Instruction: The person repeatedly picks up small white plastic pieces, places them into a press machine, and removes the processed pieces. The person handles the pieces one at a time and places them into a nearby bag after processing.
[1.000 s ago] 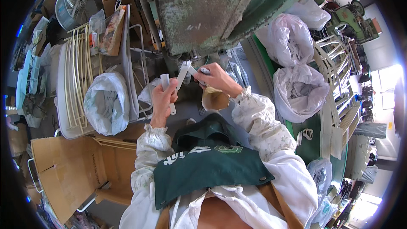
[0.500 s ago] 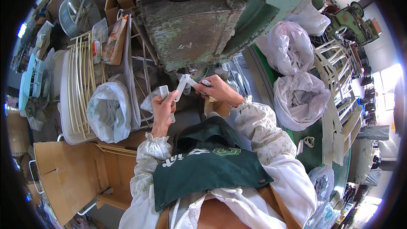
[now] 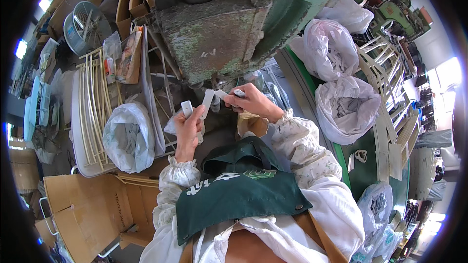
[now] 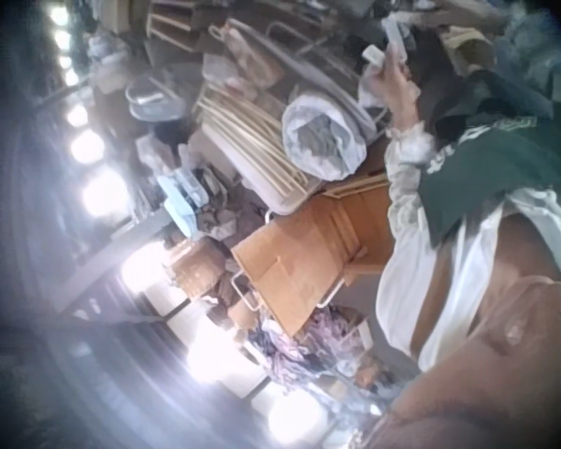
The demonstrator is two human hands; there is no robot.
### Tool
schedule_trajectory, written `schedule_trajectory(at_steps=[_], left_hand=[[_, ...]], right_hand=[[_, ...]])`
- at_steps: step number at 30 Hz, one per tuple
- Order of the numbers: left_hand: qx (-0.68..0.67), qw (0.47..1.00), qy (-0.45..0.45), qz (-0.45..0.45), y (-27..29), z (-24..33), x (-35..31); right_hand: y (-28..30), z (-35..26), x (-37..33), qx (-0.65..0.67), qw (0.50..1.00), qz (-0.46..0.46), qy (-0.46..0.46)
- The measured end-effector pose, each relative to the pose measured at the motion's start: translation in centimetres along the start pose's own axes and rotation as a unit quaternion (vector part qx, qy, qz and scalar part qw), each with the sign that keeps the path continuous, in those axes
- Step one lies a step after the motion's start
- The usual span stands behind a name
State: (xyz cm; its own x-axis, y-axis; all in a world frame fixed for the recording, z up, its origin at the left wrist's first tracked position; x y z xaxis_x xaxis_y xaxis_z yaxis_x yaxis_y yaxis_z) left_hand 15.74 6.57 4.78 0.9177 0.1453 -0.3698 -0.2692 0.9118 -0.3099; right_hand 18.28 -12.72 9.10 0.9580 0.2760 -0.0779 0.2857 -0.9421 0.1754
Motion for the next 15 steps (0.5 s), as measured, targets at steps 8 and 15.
schedule_trajectory(at_steps=[8, 15], left_hand=[[-0.051, 0.987, 0.114, -0.104, 1.7, -2.9, -3.1], [-0.101, 0.953, 0.228, -0.172, 1.0, -8.0, -5.9]], right_hand=[[9.9, 2.4, -6.3, 0.17, 0.932, 0.308, -0.083], [35.7, 9.6, -10.4, -0.23, 0.771, 0.575, -0.146]])
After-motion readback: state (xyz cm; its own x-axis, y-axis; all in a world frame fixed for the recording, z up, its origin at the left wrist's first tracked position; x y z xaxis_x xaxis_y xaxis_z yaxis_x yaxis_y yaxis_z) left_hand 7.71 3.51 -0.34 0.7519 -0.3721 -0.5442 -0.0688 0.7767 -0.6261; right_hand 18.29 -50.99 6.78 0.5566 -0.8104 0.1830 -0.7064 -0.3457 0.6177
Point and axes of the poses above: each hand's wrist, its own x-axis towards the middle knuckle, its own y-axis out of the back of the hand, z = x × y, the point moved 7 cm from there along x, towards the middle knuckle, and after that the axes turned 7 degrees about z, right-handed, at the moved point
